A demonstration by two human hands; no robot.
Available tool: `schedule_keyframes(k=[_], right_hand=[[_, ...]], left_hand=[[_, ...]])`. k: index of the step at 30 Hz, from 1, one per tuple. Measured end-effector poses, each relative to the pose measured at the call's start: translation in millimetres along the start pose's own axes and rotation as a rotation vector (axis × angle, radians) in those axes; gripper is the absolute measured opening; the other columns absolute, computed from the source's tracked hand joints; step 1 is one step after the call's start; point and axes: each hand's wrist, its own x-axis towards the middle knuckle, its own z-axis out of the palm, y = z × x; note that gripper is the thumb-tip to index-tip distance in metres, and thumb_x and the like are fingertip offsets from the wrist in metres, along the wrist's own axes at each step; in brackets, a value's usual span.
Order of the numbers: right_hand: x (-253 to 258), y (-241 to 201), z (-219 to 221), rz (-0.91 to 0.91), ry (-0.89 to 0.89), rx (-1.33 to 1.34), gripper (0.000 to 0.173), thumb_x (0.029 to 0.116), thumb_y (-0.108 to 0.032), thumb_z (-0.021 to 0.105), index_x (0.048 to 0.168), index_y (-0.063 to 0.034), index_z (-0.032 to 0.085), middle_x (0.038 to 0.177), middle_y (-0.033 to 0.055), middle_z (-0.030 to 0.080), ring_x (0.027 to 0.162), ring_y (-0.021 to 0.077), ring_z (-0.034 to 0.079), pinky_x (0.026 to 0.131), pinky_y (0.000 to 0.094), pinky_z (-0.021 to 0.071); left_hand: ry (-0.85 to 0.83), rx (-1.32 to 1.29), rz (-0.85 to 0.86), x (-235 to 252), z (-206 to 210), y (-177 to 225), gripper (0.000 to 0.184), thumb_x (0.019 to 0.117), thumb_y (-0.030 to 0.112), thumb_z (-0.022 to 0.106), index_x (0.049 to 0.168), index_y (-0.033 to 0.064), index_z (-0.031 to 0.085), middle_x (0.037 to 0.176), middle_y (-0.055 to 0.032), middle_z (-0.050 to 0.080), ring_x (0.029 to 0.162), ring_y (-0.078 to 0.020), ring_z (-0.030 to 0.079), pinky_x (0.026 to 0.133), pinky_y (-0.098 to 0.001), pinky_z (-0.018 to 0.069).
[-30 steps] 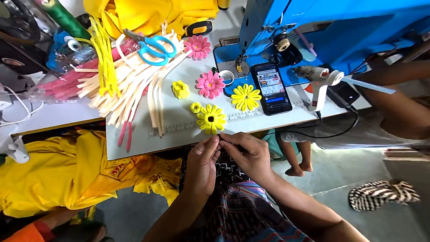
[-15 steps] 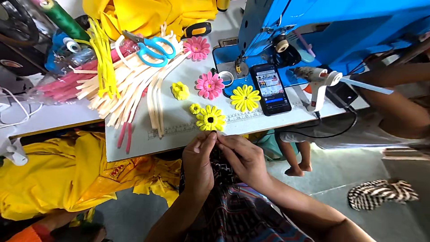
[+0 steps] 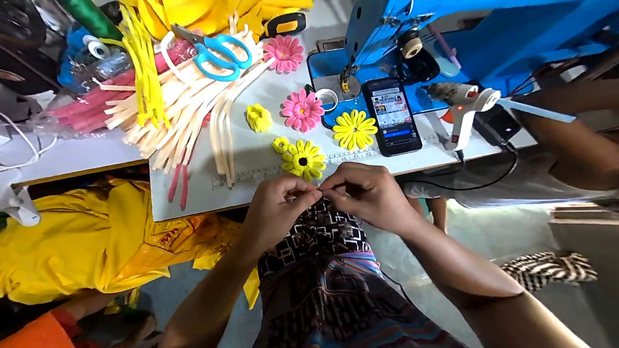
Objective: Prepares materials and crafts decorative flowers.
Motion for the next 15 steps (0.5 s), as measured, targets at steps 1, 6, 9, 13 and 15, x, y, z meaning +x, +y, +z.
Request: schedule_keyframes(k=[1, 6, 9, 13, 15], right_hand=[[-1.1, -1.4, 8.0, 0.066, 0.110, 0.107, 0.008, 0.0878, -0.002, 0.068, 0.095, 0.0005, 0.071, 0.082, -0.0009, 0.065, 0.064, -0.0031, 0.055, 0.057, 0.0112, 0.0484], [-1.8, -7.7, 48.4, 0.281, 0.472, 0.522, 0.011, 0.0943, -0.001, 0.065, 0.098, -0.0109, 0.069, 0.075, -0.0066, 0.066, 0.058, -0.0025, 0.055, 0.055, 0.0140, 0.0476], [-6.0, -10.5, 54.9, 0.292, 0.460, 0.529, 0.011, 0.0966, -0.002, 0.064, 0.103, -0.0086, 0.069, 0.080, -0.0049, 0.069, 0.063, -0.0021, 0.059, 0.059, 0.0138, 0.0501], [-10.4, -9.1, 32.4, 0.217, 0.266, 0.305, 0.013, 0.0936, -0.002, 0.068, 0.106, -0.0014, 0.071, 0.086, -0.0050, 0.071, 0.072, -0.0043, 0.063, 0.067, 0.0132, 0.0546], [-8.6, -7.3, 15.3, 0.203, 0.145, 0.178, 0.011, 0.0931, -0.006, 0.070, 0.102, -0.0012, 0.073, 0.085, -0.0034, 0.071, 0.069, -0.0054, 0.061, 0.064, 0.0114, 0.0524]], left_hand=[[0.100, -0.137, 0.005, -0.3, 8.6, -0.3, 0.005, 0.0941, 0.008, 0.069, 0.096, 0.0061, 0.073, 0.092, 0.0000, 0.070, 0.080, -0.0067, 0.067, 0.073, -0.0241, 0.0584], [0.463, -0.656, -0.011, 0.5, 52.9, 0.1, 0.013, 0.0941, 0.003, 0.066, 0.100, 0.0083, 0.075, 0.097, 0.0012, 0.073, 0.089, -0.0088, 0.070, 0.085, -0.0289, 0.0592], [0.522, -0.640, -0.013, 2.0, 56.2, -1.4, 0.013, 0.0947, -0.001, 0.064, 0.101, 0.0055, 0.073, 0.090, 0.0013, 0.073, 0.084, -0.0072, 0.070, 0.082, -0.0263, 0.0596], [0.334, -0.368, 0.035, -1.5, 34.7, -7.4, 0.012, 0.0990, 0.006, 0.057, 0.105, 0.0077, 0.067, 0.094, 0.0054, 0.067, 0.087, -0.0030, 0.065, 0.082, -0.0234, 0.0559], [0.205, -0.163, 0.058, -3.6, 22.2, -7.5, 0.012, 0.1006, 0.010, 0.056, 0.107, 0.0052, 0.065, 0.100, 0.0016, 0.066, 0.090, -0.0039, 0.064, 0.080, -0.0229, 0.0552]])
